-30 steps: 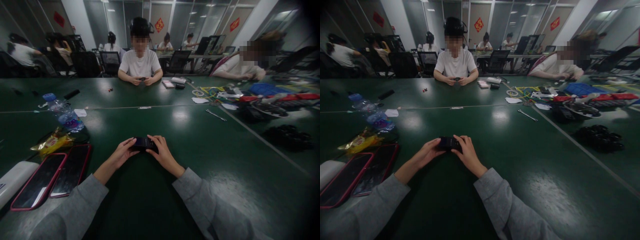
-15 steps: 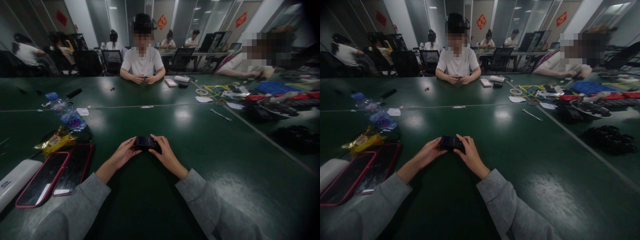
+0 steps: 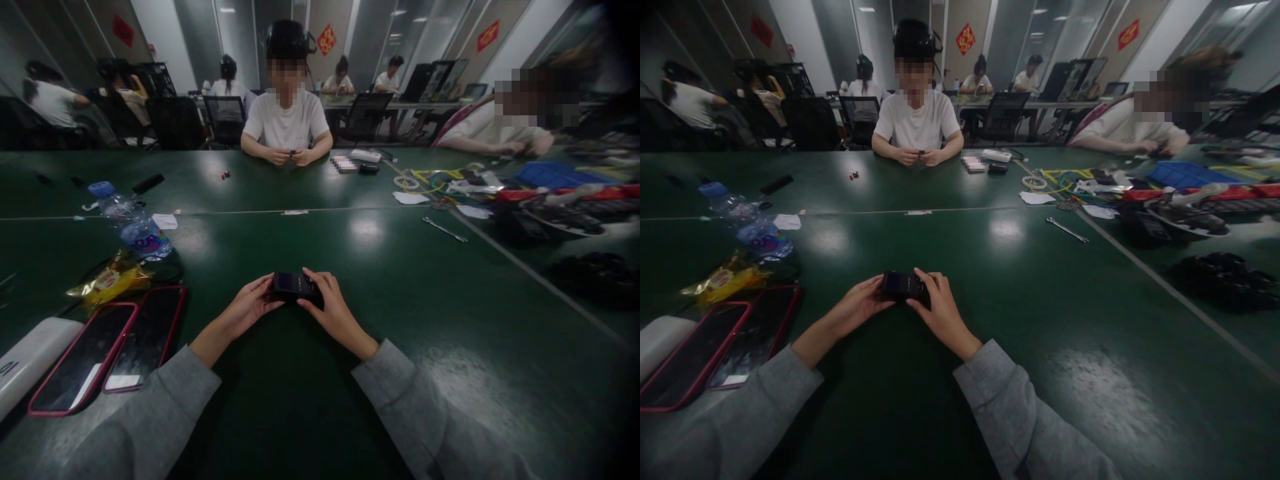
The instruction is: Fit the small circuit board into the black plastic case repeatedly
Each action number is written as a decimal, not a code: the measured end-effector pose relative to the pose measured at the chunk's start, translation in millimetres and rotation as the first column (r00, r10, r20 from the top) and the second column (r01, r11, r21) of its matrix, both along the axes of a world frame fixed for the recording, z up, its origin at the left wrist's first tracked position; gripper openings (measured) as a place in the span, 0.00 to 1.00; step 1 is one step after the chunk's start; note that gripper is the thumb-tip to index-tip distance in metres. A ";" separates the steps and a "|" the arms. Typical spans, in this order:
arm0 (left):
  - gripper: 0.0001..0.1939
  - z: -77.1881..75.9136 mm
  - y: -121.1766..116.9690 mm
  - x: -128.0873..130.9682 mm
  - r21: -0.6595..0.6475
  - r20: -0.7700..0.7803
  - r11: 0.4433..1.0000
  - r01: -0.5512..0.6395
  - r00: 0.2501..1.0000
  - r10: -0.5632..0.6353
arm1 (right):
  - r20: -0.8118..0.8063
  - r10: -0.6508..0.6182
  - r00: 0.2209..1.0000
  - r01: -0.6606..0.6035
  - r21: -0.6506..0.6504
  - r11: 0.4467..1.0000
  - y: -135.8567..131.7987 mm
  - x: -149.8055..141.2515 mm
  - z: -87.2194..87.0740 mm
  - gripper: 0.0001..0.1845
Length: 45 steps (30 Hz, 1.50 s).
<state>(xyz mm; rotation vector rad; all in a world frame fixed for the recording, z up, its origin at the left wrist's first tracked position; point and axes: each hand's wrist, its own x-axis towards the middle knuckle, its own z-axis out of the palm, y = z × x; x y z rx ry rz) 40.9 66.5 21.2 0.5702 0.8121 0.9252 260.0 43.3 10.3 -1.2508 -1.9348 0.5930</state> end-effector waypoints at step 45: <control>0.16 5.0 -0.5 0.3 0.022 0.036 0.998 0.065 0.997 -0.066 | -0.269 -0.193 0.943 0.227 0.099 0.969 0.7 12.9 7.2 0.24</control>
